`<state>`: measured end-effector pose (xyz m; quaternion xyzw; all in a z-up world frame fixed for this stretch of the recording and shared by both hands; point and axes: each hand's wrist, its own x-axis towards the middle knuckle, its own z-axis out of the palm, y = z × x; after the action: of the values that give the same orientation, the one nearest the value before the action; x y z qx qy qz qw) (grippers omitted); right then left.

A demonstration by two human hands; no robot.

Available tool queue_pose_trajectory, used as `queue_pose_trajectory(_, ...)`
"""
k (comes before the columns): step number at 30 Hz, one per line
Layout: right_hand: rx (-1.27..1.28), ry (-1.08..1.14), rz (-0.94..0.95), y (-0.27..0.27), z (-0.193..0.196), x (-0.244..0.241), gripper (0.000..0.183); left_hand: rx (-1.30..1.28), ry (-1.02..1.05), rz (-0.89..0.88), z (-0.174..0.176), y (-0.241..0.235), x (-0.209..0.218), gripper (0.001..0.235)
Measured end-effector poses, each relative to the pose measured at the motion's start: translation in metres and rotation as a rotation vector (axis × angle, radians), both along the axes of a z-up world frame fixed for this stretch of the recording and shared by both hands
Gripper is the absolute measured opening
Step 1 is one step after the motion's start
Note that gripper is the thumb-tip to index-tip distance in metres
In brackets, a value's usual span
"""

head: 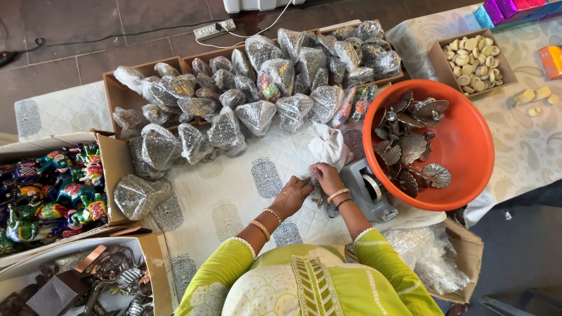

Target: The person wraps decorative painted figurines in bubble wrap, folding the plastic around each item and securing it, then places the wrapped pieces into cardboard boxes on the table. They occasionally use a tape dispenser and scissors and move finished wrapped pieces aside while working through the pile.

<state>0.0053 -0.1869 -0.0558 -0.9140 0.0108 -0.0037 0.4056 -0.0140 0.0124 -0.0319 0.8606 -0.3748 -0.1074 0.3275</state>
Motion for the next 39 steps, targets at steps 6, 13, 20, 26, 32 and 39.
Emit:
queue_pose_trajectory(6,0.112,0.052,0.080,0.002,-0.010,0.006,0.019,-0.039,-0.067,0.031,-0.004,-0.002,-0.001,0.031)
queue_pose_trajectory(13,0.009,0.071,0.114,0.009,0.031,-0.013,0.009,-0.172,-0.065,0.097,0.002,-0.002,-0.005,0.024)
queue_pose_trajectory(20,-0.065,-0.040,0.375,-0.003,0.042,-0.033,0.030,-0.234,-0.092,0.151,-0.004,-0.006,-0.011,0.017)
queue_pose_trajectory(26,-0.007,0.146,0.375,-0.009,0.040,-0.050,0.041,-0.242,0.032,0.218,0.022,-0.007,-0.011,0.012)
queue_pose_trajectory(32,0.109,0.012,0.347,0.011,0.076,-0.057,0.077,-0.196,-0.029,0.188,-0.004,-0.012,-0.005,0.027)
queue_pose_trajectory(39,0.015,0.007,0.140,0.014,0.045,-0.071,0.066,-0.227,-0.058,0.217,-0.004,-0.016,-0.005,0.018)
